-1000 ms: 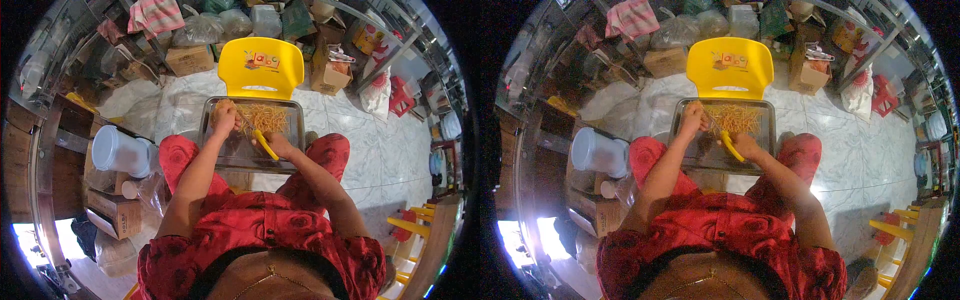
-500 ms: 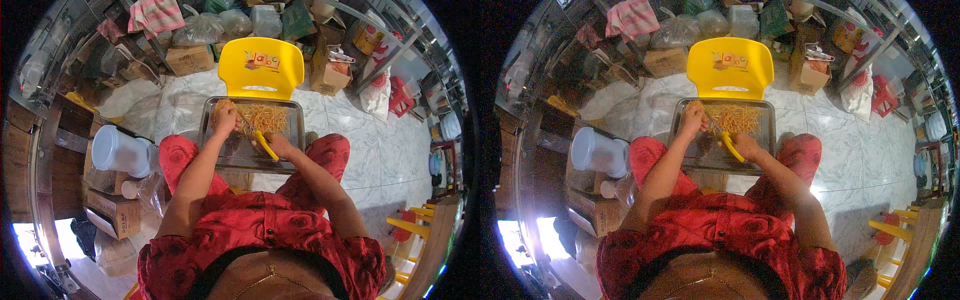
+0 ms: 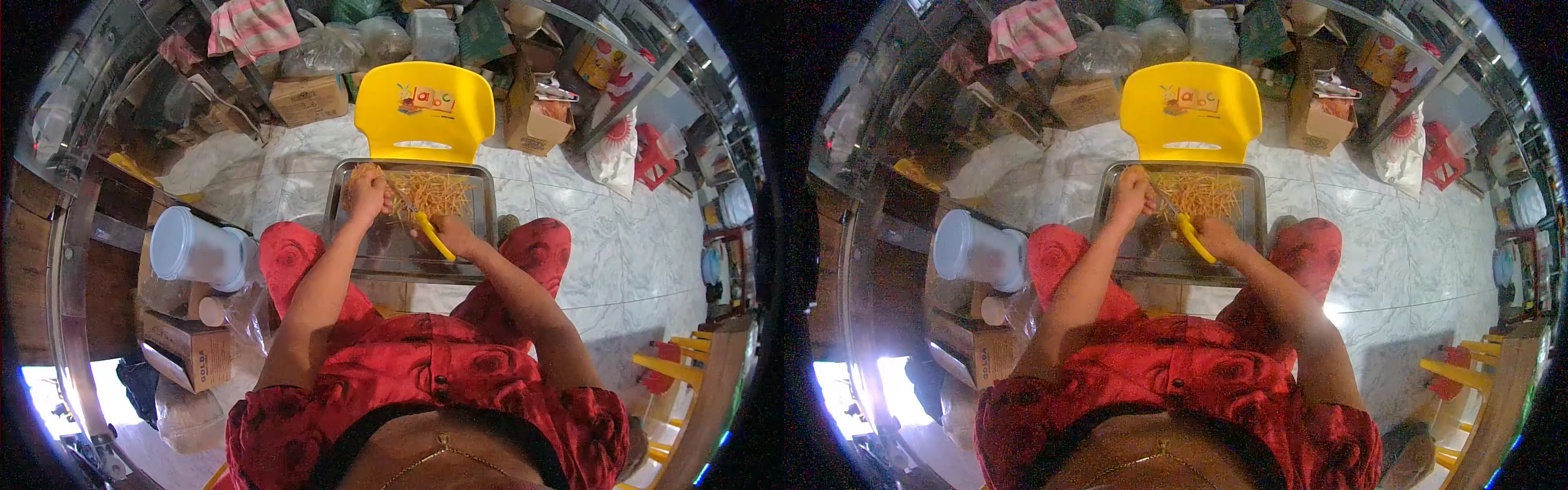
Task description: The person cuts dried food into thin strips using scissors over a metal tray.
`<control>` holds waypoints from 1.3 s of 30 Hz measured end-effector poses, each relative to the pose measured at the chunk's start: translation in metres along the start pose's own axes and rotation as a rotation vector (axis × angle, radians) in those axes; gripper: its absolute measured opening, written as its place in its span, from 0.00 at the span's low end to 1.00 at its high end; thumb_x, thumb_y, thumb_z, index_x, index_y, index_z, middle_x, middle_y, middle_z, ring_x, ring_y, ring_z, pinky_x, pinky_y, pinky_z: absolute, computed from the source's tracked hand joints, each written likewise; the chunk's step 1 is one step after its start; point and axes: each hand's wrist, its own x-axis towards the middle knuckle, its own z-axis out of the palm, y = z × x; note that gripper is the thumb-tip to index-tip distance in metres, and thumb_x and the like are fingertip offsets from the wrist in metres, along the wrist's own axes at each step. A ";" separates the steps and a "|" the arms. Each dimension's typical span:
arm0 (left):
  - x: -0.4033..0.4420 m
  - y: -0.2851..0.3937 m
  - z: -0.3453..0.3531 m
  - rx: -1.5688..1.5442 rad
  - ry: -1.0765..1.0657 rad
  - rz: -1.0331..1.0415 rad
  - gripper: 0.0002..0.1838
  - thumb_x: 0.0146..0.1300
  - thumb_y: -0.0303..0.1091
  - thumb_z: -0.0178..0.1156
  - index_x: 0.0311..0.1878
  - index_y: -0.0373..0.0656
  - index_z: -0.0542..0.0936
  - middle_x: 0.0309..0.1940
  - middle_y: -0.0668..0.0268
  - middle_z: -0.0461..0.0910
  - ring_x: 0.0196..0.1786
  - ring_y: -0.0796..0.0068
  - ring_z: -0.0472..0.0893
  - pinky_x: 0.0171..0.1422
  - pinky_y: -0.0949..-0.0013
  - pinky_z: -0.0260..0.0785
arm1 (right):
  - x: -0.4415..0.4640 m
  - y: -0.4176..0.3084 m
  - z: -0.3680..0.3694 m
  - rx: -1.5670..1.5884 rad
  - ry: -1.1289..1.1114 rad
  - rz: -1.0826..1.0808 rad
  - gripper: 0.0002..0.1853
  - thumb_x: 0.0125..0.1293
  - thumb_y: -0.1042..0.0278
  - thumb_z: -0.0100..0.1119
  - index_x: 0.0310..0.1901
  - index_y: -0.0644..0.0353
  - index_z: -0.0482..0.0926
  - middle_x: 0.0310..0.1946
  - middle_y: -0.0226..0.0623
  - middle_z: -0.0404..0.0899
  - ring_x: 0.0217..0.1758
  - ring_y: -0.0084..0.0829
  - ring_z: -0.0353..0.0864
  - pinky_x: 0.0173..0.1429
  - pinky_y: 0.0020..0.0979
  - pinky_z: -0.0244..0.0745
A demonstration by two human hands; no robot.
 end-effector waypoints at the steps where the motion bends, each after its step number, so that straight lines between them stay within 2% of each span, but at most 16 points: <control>1: -0.001 0.001 0.000 0.002 0.015 0.021 0.09 0.64 0.34 0.46 0.40 0.39 0.70 0.20 0.64 0.72 0.17 0.76 0.74 0.15 0.74 0.66 | -0.001 -0.002 -0.002 0.007 0.020 -0.004 0.24 0.56 0.46 0.48 0.38 0.62 0.77 0.31 0.56 0.77 0.37 0.54 0.76 0.41 0.47 0.70; 5: 0.000 -0.001 0.000 0.015 0.025 0.033 0.10 0.64 0.34 0.46 0.42 0.38 0.71 0.19 0.64 0.73 0.16 0.76 0.74 0.15 0.74 0.66 | -0.008 -0.018 -0.014 -0.006 0.015 -0.026 0.23 0.56 0.48 0.48 0.37 0.62 0.77 0.31 0.56 0.76 0.37 0.54 0.76 0.40 0.47 0.70; 8: 0.004 -0.006 0.001 -0.012 0.032 0.036 0.10 0.64 0.34 0.46 0.41 0.39 0.71 0.19 0.65 0.73 0.15 0.76 0.74 0.15 0.75 0.66 | -0.009 -0.019 -0.013 -0.024 0.004 0.024 0.24 0.56 0.46 0.49 0.36 0.63 0.77 0.30 0.56 0.76 0.37 0.54 0.76 0.40 0.48 0.69; 10: 0.005 -0.007 0.000 0.005 0.029 0.039 0.09 0.64 0.34 0.46 0.41 0.39 0.71 0.19 0.65 0.73 0.15 0.77 0.74 0.15 0.75 0.66 | -0.006 -0.013 -0.011 0.014 -0.002 0.008 0.27 0.55 0.41 0.50 0.35 0.62 0.78 0.29 0.56 0.76 0.36 0.55 0.76 0.39 0.48 0.69; 14: -0.004 0.004 0.002 -0.009 0.029 0.043 0.09 0.64 0.34 0.45 0.40 0.40 0.71 0.20 0.64 0.73 0.15 0.77 0.74 0.15 0.75 0.65 | -0.010 -0.021 -0.015 -0.006 0.003 0.042 0.28 0.55 0.40 0.50 0.35 0.63 0.78 0.29 0.56 0.76 0.36 0.54 0.76 0.39 0.47 0.70; 22: -0.006 0.006 0.002 -0.010 0.030 0.061 0.09 0.63 0.33 0.45 0.41 0.39 0.70 0.19 0.64 0.72 0.16 0.77 0.73 0.14 0.75 0.64 | -0.011 -0.018 -0.014 -0.025 -0.011 0.062 0.27 0.54 0.41 0.51 0.43 0.58 0.77 0.34 0.54 0.77 0.40 0.53 0.76 0.43 0.46 0.70; 24: -0.007 0.008 0.002 -0.011 0.023 0.051 0.09 0.63 0.33 0.45 0.42 0.38 0.70 0.19 0.64 0.72 0.16 0.77 0.73 0.14 0.75 0.63 | -0.014 -0.027 -0.020 -0.035 -0.023 0.073 0.27 0.54 0.40 0.51 0.43 0.58 0.77 0.34 0.54 0.77 0.40 0.53 0.76 0.43 0.46 0.70; 26: -0.008 0.008 0.002 0.031 0.021 0.054 0.07 0.64 0.34 0.46 0.42 0.43 0.68 0.19 0.66 0.71 0.17 0.76 0.74 0.15 0.74 0.66 | -0.014 -0.028 -0.022 -0.045 -0.036 0.085 0.28 0.54 0.40 0.51 0.43 0.58 0.77 0.34 0.54 0.77 0.41 0.53 0.76 0.43 0.46 0.70; 29: -0.002 0.003 0.001 0.002 0.004 -0.009 0.07 0.64 0.33 0.46 0.41 0.42 0.69 0.20 0.66 0.72 0.17 0.76 0.75 0.15 0.74 0.67 | -0.012 -0.024 -0.020 -0.084 -0.044 0.067 0.29 0.53 0.37 0.50 0.41 0.59 0.77 0.34 0.54 0.77 0.41 0.53 0.76 0.43 0.46 0.70; 34: -0.001 -0.001 0.001 0.059 0.032 0.004 0.07 0.63 0.32 0.45 0.39 0.40 0.69 0.20 0.65 0.73 0.18 0.75 0.75 0.16 0.73 0.67 | -0.012 -0.025 -0.020 -0.130 -0.064 0.079 0.32 0.53 0.35 0.48 0.40 0.61 0.76 0.33 0.55 0.77 0.40 0.53 0.76 0.43 0.47 0.70; 39: 0.001 -0.006 0.001 0.087 0.029 0.027 0.09 0.63 0.34 0.46 0.41 0.40 0.70 0.19 0.62 0.73 0.17 0.74 0.74 0.16 0.73 0.67 | -0.012 -0.023 -0.017 -0.123 -0.038 0.070 0.28 0.55 0.40 0.48 0.40 0.61 0.77 0.33 0.55 0.77 0.40 0.53 0.76 0.43 0.46 0.70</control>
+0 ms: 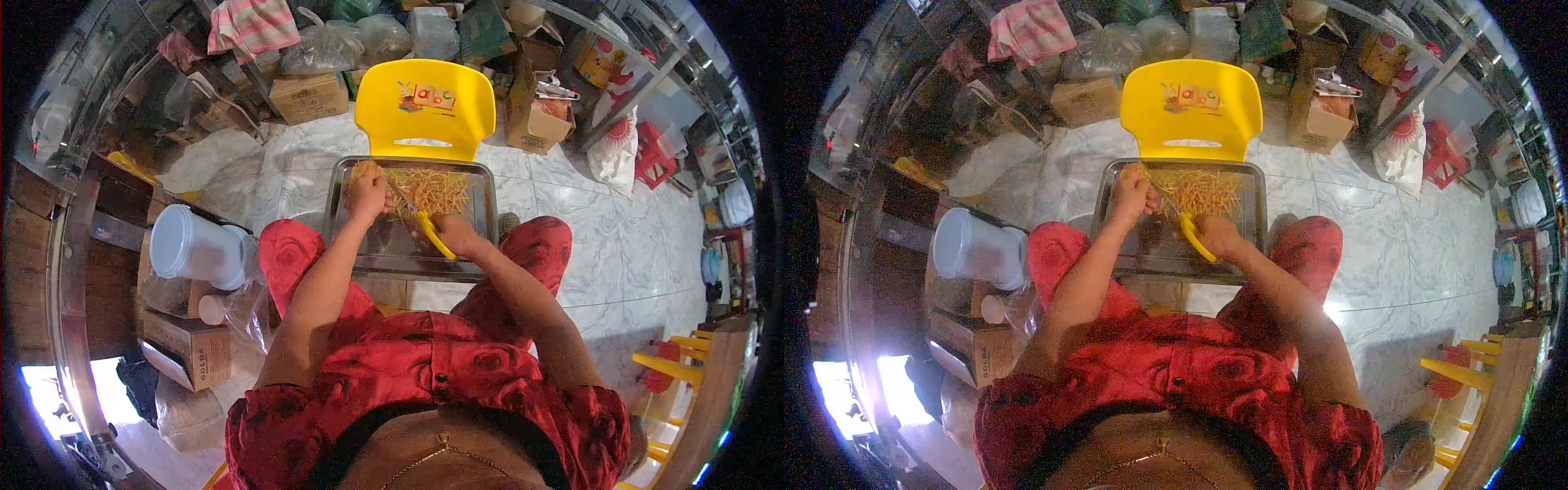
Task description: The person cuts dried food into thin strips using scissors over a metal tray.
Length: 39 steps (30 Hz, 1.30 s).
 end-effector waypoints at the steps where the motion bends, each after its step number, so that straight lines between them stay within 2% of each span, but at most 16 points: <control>1: 0.003 -0.004 0.000 0.011 -0.004 0.002 0.09 0.63 0.34 0.46 0.41 0.40 0.71 0.20 0.62 0.74 0.17 0.74 0.75 0.16 0.73 0.68 | 0.000 0.000 0.000 0.016 0.001 0.006 0.26 0.56 0.42 0.48 0.40 0.61 0.77 0.33 0.55 0.77 0.40 0.53 0.76 0.43 0.46 0.70; 6: 0.000 -0.001 0.001 0.043 0.015 -0.027 0.09 0.63 0.34 0.47 0.41 0.39 0.71 0.20 0.62 0.75 0.18 0.74 0.76 0.17 0.72 0.68 | -0.002 -0.002 -0.002 0.005 0.000 -0.007 0.23 0.57 0.47 0.48 0.39 0.62 0.76 0.33 0.55 0.77 0.40 0.53 0.76 0.43 0.47 0.70; 8: 0.004 -0.007 0.000 0.086 0.002 0.003 0.06 0.63 0.32 0.46 0.36 0.39 0.69 0.20 0.62 0.75 0.16 0.74 0.75 0.15 0.73 0.66 | -0.002 -0.001 0.000 0.034 0.013 0.000 0.23 0.57 0.47 0.49 0.39 0.63 0.76 0.33 0.56 0.77 0.39 0.53 0.76 0.42 0.47 0.70; 12: 0.006 -0.012 0.002 0.112 0.007 -0.001 0.06 0.63 0.32 0.47 0.37 0.39 0.70 0.20 0.62 0.75 0.17 0.73 0.76 0.15 0.72 0.67 | 0.000 0.000 0.001 -0.024 -0.017 0.014 0.23 0.56 0.48 0.50 0.38 0.64 0.76 0.32 0.56 0.77 0.38 0.53 0.77 0.41 0.47 0.70; 14: 0.004 -0.011 0.003 0.173 0.010 -0.025 0.09 0.62 0.33 0.48 0.39 0.38 0.73 0.19 0.63 0.75 0.17 0.74 0.76 0.17 0.72 0.68 | -0.002 -0.002 -0.001 -0.045 -0.028 0.023 0.23 0.56 0.49 0.50 0.37 0.64 0.76 0.32 0.56 0.77 0.38 0.53 0.77 0.41 0.47 0.71; 18: 0.009 -0.021 0.006 0.206 0.008 -0.027 0.08 0.61 0.33 0.48 0.35 0.38 0.72 0.18 0.63 0.75 0.17 0.73 0.75 0.16 0.70 0.67 | 0.001 0.006 0.003 -0.085 -0.043 -0.007 0.24 0.55 0.46 0.52 0.38 0.63 0.76 0.32 0.54 0.78 0.38 0.51 0.78 0.40 0.46 0.71; 20: 0.014 -0.026 0.007 0.298 -0.058 -0.069 0.07 0.63 0.32 0.47 0.42 0.41 0.69 0.21 0.63 0.74 0.17 0.73 0.75 0.16 0.71 0.66 | 0.002 0.007 0.004 -0.121 -0.053 -0.013 0.25 0.54 0.44 0.53 0.38 0.62 0.76 0.32 0.53 0.78 0.38 0.51 0.78 0.41 0.46 0.72; 22: 0.015 -0.033 0.007 0.316 -0.065 -0.041 0.08 0.63 0.32 0.47 0.43 0.41 0.68 0.21 0.63 0.74 0.17 0.73 0.75 0.16 0.70 0.67 | 0.003 0.006 0.004 -0.111 -0.086 0.058 0.27 0.53 0.41 0.53 0.38 0.62 0.77 0.32 0.52 0.78 0.39 0.50 0.78 0.41 0.45 0.72; 27: 0.021 -0.043 0.008 0.321 -0.070 -0.021 0.08 0.62 0.32 0.48 0.43 0.40 0.67 0.21 0.62 0.74 0.17 0.72 0.75 0.16 0.69 0.67 | 0.001 0.002 0.001 -0.136 -0.098 0.036 0.28 0.54 0.40 0.51 0.38 0.62 0.77 0.34 0.52 0.78 0.39 0.50 0.78 0.42 0.45 0.72; 29: 0.021 -0.048 0.011 0.307 0.018 0.006 0.08 0.57 0.32 0.52 0.30 0.37 0.69 0.14 0.58 0.72 0.15 0.64 0.75 0.23 0.63 0.68 | 0.004 0.008 0.007 -0.142 -0.096 0.040 0.28 0.55 0.39 0.51 0.38 0.62 0.77 0.34 0.53 0.78 0.40 0.50 0.78 0.42 0.45 0.72; 33: 0.027 -0.055 0.011 0.386 0.032 0.054 0.09 0.57 0.33 0.52 0.30 0.36 0.71 0.17 0.54 0.74 0.16 0.62 0.76 0.25 0.60 0.68 | 0.006 0.013 0.013 -0.135 -0.099 0.073 0.30 0.55 0.38 0.50 0.36 0.64 0.78 0.35 0.52 0.79 0.40 0.49 0.79 0.43 0.45 0.73; 35: 0.028 -0.055 0.010 0.392 -0.017 0.019 0.10 0.55 0.35 0.52 0.30 0.36 0.73 0.22 0.50 0.76 0.22 0.57 0.78 0.30 0.59 0.69 | 0.004 0.008 0.009 -0.155 -0.106 0.084 0.30 0.55 0.38 0.50 0.36 0.64 0.78 0.35 0.51 0.79 0.40 0.49 0.79 0.43 0.44 0.73; 36: 0.034 -0.065 0.010 0.392 -0.017 0.020 0.10 0.55 0.35 0.52 0.30 0.36 0.73 0.22 0.50 0.76 0.22 0.57 0.78 0.30 0.59 0.69 | 0.001 0.004 0.005 -0.159 -0.106 0.076 0.29 0.56 0.40 0.49 0.36 0.64 0.78 0.35 0.51 0.79 0.40 0.49 0.79 0.43 0.44 0.73; 38: 0.040 -0.076 0.011 0.477 0.067 0.187 0.11 0.54 0.36 0.52 0.30 0.36 0.73 0.26 0.48 0.76 0.31 0.51 0.78 0.36 0.56 0.68 | 0.001 0.004 0.005 -0.163 -0.105 0.068 0.27 0.56 0.42 0.49 0.36 0.64 0.78 0.35 0.51 0.79 0.40 0.49 0.79 0.43 0.44 0.73; 39: 0.040 -0.076 0.011 0.477 0.067 0.188 0.11 0.54 0.36 0.52 0.30 0.36 0.73 0.26 0.48 0.76 0.31 0.51 0.78 0.36 0.56 0.68 | 0.002 0.007 0.008 -0.158 -0.089 0.058 0.25 0.57 0.44 0.49 0.36 0.63 0.78 0.34 0.51 0.79 0.40 0.48 0.79 0.44 0.44 0.73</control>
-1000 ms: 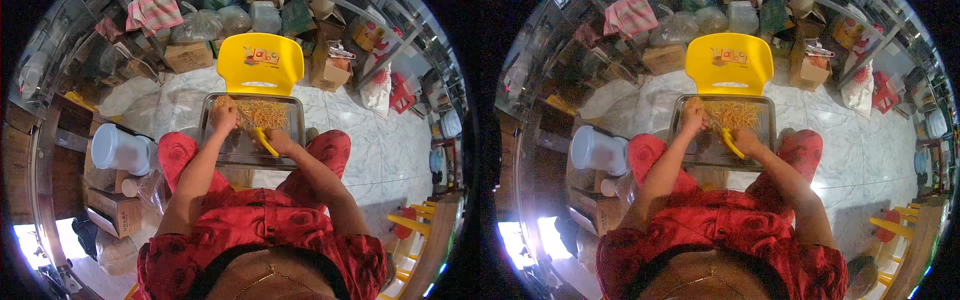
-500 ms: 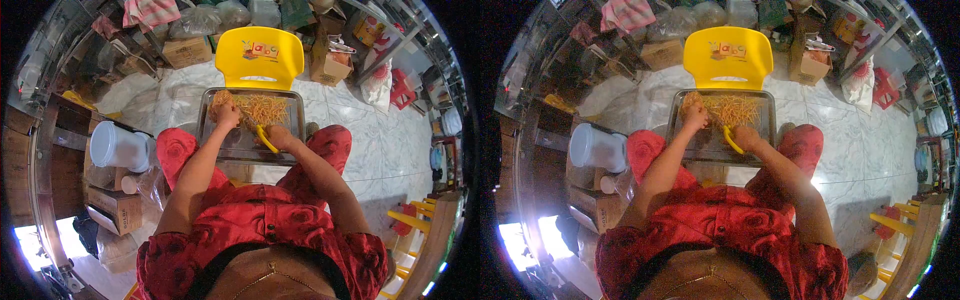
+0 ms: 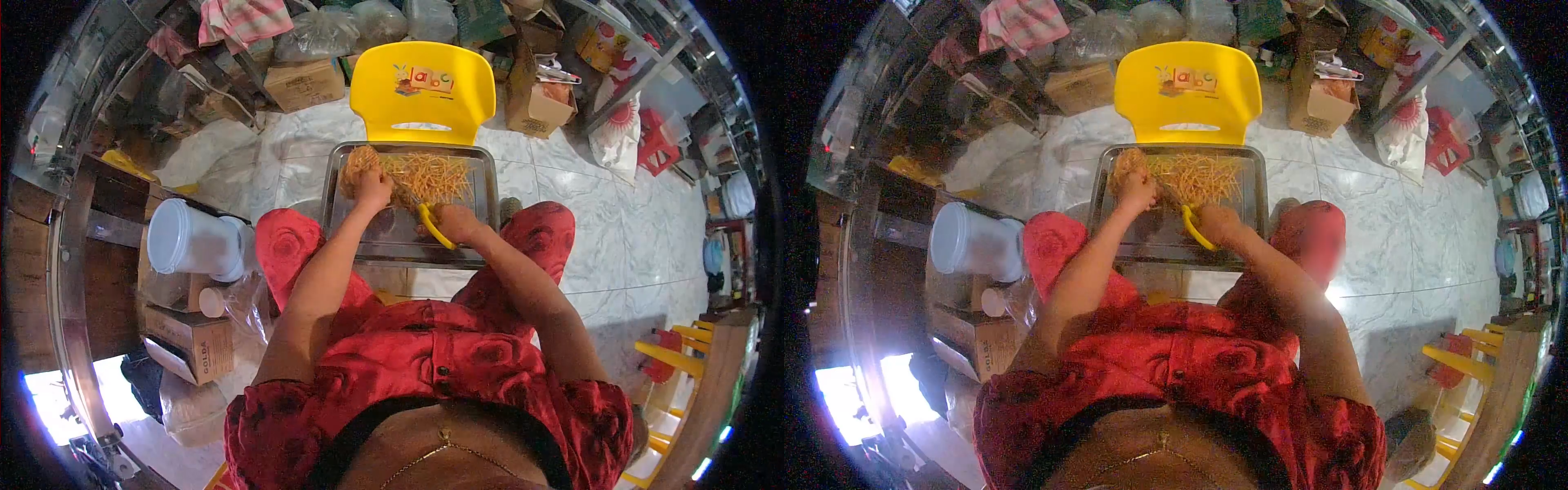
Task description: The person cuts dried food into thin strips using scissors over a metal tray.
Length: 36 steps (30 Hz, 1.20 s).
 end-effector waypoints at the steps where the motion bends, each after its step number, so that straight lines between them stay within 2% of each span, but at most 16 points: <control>1: 0.000 0.000 0.000 -0.021 -0.025 -0.042 0.11 0.54 0.36 0.52 0.30 0.36 0.73 0.27 0.47 0.76 0.34 0.49 0.77 0.38 0.55 0.68 | 0.001 0.002 0.003 0.005 0.015 -0.009 0.23 0.57 0.47 0.49 0.36 0.63 0.78 0.34 0.52 0.79 0.40 0.48 0.79 0.44 0.44 0.73; 3: -0.001 -0.001 0.001 -0.041 -0.050 -0.084 0.12 0.53 0.37 0.52 0.30 0.36 0.72 0.29 0.46 0.76 0.37 0.46 0.76 0.40 0.54 0.67 | 0.000 0.001 0.000 0.010 0.008 -0.005 0.22 0.57 0.49 0.49 0.36 0.63 0.78 0.34 0.52 0.79 0.40 0.48 0.79 0.44 0.44 0.73; 5: -0.001 -0.004 0.002 -0.016 -0.007 -0.012 0.12 0.53 0.37 0.53 0.30 0.36 0.72 0.29 0.45 0.76 0.37 0.47 0.76 0.39 0.54 0.67 | 0.000 0.001 0.001 0.016 -0.001 -0.002 0.21 0.57 0.51 0.49 0.36 0.63 0.79 0.34 0.52 0.79 0.40 0.47 0.79 0.43 0.44 0.73; 11: -0.002 -0.002 0.000 0.002 -0.097 -0.055 0.12 0.52 0.36 0.54 0.32 0.35 0.73 0.29 0.46 0.76 0.37 0.47 0.76 0.40 0.54 0.68 | -0.004 -0.003 -0.005 -0.033 0.001 0.009 0.23 0.57 0.48 0.50 0.35 0.64 0.79 0.34 0.52 0.79 0.40 0.48 0.79 0.44 0.44 0.73; 16: -0.006 0.001 -0.001 0.060 -0.090 -0.039 0.11 0.52 0.35 0.55 0.32 0.35 0.73 0.29 0.46 0.76 0.37 0.48 0.77 0.40 0.53 0.68 | -0.008 -0.007 -0.009 -0.051 -0.008 0.008 0.28 0.59 0.42 0.44 0.36 0.62 0.79 0.33 0.52 0.79 0.41 0.49 0.79 0.43 0.44 0.73; 21: -0.012 0.010 -0.002 0.033 -0.095 -0.073 0.11 0.52 0.35 0.55 0.32 0.35 0.72 0.29 0.47 0.76 0.37 0.48 0.76 0.41 0.54 0.67 | -0.009 -0.008 -0.010 -0.055 0.000 -0.007 0.27 0.61 0.43 0.41 0.37 0.61 0.78 0.34 0.52 0.79 0.40 0.49 0.79 0.43 0.45 0.73; 23: -0.015 0.015 -0.005 0.136 -0.126 -0.060 0.11 0.53 0.35 0.56 0.33 0.36 0.72 0.30 0.47 0.76 0.38 0.48 0.76 0.42 0.54 0.67 | -0.007 -0.006 -0.008 -0.061 0.015 -0.016 0.26 0.61 0.44 0.41 0.38 0.61 0.78 0.34 0.52 0.79 0.40 0.49 0.79 0.43 0.46 0.73; 25: -0.016 0.017 -0.007 0.129 -0.144 -0.057 0.11 0.52 0.35 0.56 0.33 0.36 0.72 0.30 0.47 0.76 0.38 0.48 0.76 0.42 0.54 0.67 | -0.002 0.002 -0.001 -0.043 0.004 -0.004 0.32 0.54 0.34 0.49 0.39 0.61 0.77 0.34 0.51 0.78 0.40 0.49 0.78 0.43 0.44 0.72; 26: -0.015 0.016 -0.006 0.122 -0.161 -0.055 0.11 0.52 0.34 0.56 0.33 0.36 0.72 0.29 0.48 0.75 0.38 0.48 0.76 0.42 0.54 0.67 | -0.004 0.000 -0.003 -0.043 0.004 -0.004 0.32 0.54 0.34 0.49 0.39 0.61 0.77 0.34 0.51 0.78 0.40 0.49 0.78 0.43 0.44 0.72; 28: -0.015 0.012 -0.004 0.124 -0.144 -0.040 0.10 0.52 0.34 0.56 0.33 0.36 0.72 0.29 0.48 0.75 0.38 0.48 0.76 0.42 0.54 0.67 | -0.008 -0.005 -0.008 -0.086 0.010 -0.023 0.25 0.61 0.47 0.42 0.37 0.62 0.78 0.33 0.52 0.79 0.38 0.50 0.79 0.43 0.45 0.73; 36: -0.014 0.009 -0.003 0.119 -0.134 -0.037 0.11 0.51 0.35 0.56 0.32 0.37 0.71 0.28 0.47 0.75 0.37 0.49 0.76 0.42 0.55 0.67 | -0.007 -0.005 -0.007 -0.099 -0.015 0.004 0.25 0.59 0.47 0.45 0.35 0.64 0.79 0.33 0.52 0.79 0.39 0.48 0.79 0.43 0.44 0.73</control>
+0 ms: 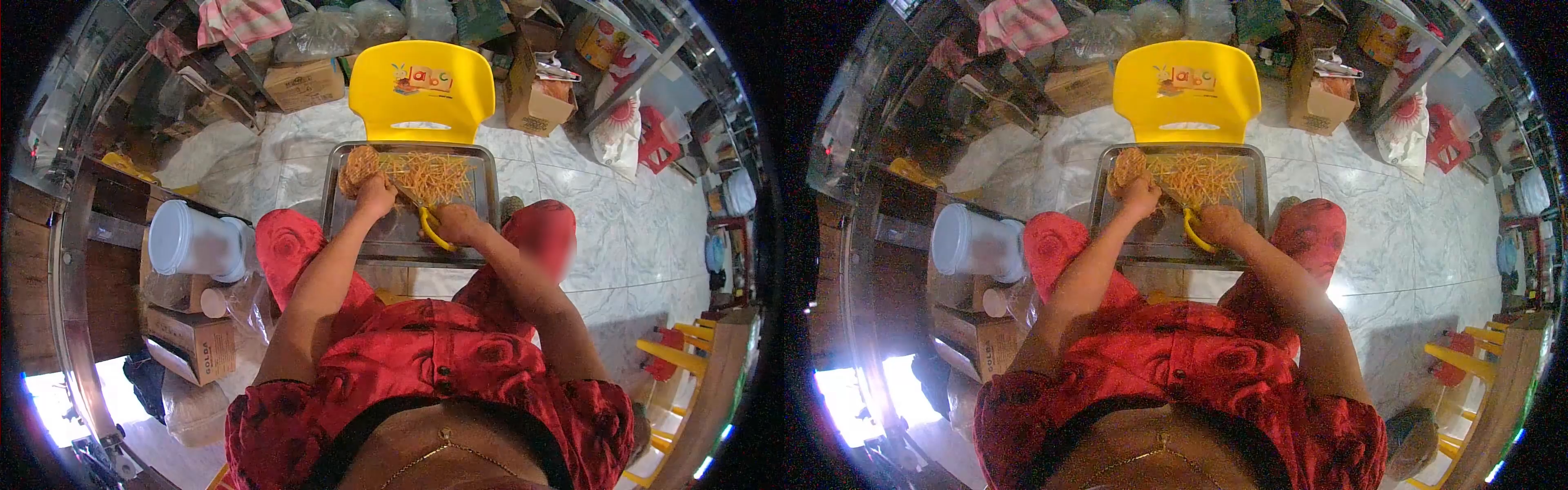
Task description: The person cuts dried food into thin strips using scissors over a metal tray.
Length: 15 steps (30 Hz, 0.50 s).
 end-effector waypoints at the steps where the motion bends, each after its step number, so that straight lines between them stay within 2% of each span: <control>1: 0.000 0.000 0.000 0.027 -0.006 0.007 0.11 0.51 0.36 0.56 0.32 0.37 0.71 0.28 0.48 0.75 0.37 0.49 0.76 0.42 0.55 0.67 | 0.001 0.000 0.001 -0.004 -0.004 0.001 0.25 0.59 0.46 0.45 0.35 0.64 0.79 0.33 0.52 0.79 0.39 0.48 0.79 0.43 0.44 0.73; 3: -0.005 0.009 -0.005 0.054 -0.011 0.014 0.11 0.52 0.36 0.55 0.32 0.37 0.71 0.28 0.48 0.75 0.36 0.49 0.76 0.42 0.55 0.67 | 0.006 0.006 0.008 -0.004 -0.009 0.001 0.25 0.59 0.46 0.44 0.35 0.63 0.79 0.33 0.52 0.79 0.39 0.48 0.79 0.43 0.44 0.73; 5: -0.013 0.022 -0.015 -0.008 -0.093 -0.101 0.11 0.53 0.36 0.55 0.31 0.37 0.71 0.27 0.49 0.75 0.36 0.49 0.76 0.42 0.55 0.67 | 0.007 0.007 0.009 -0.005 -0.013 0.001 0.26 0.59 0.45 0.44 0.35 0.63 0.79 0.34 0.52 0.79 0.40 0.48 0.79 0.43 0.44 0.73; 7: -0.006 0.011 -0.007 0.017 -0.069 -0.073 0.11 0.53 0.36 0.54 0.31 0.37 0.71 0.27 0.50 0.75 0.36 0.49 0.76 0.42 0.55 0.67 | 0.005 0.005 0.005 0.055 -0.037 0.047 0.30 0.54 0.36 0.51 0.36 0.62 0.78 0.33 0.52 0.78 0.39 0.50 0.78 0.44 0.44 0.72; 8: -0.007 0.012 -0.008 0.043 -0.044 -0.046 0.10 0.54 0.36 0.54 0.31 0.37 0.71 0.27 0.50 0.75 0.36 0.49 0.76 0.42 0.55 0.67 | 0.004 0.002 0.002 0.055 -0.037 0.047 0.30 0.54 0.36 0.51 0.36 0.62 0.78 0.33 0.52 0.78 0.39 0.50 0.78 0.44 0.44 0.72; 10: -0.009 0.013 -0.009 0.069 -0.032 -0.027 0.10 0.54 0.36 0.54 0.31 0.37 0.71 0.28 0.50 0.76 0.36 0.50 0.76 0.42 0.56 0.67 | 0.001 -0.001 -0.002 0.004 -0.052 0.025 0.28 0.58 0.42 0.44 0.36 0.63 0.79 0.34 0.51 0.79 0.40 0.48 0.79 0.45 0.43 0.73; 15: -0.014 0.023 -0.014 0.100 -0.052 -0.046 0.11 0.53 0.36 0.56 0.32 0.36 0.72 0.29 0.49 0.76 0.37 0.50 0.76 0.43 0.55 0.68 | 0.001 -0.001 0.000 0.004 -0.021 0.027 0.28 0.58 0.42 0.44 0.35 0.63 0.79 0.33 0.52 0.79 0.40 0.48 0.79 0.45 0.43 0.73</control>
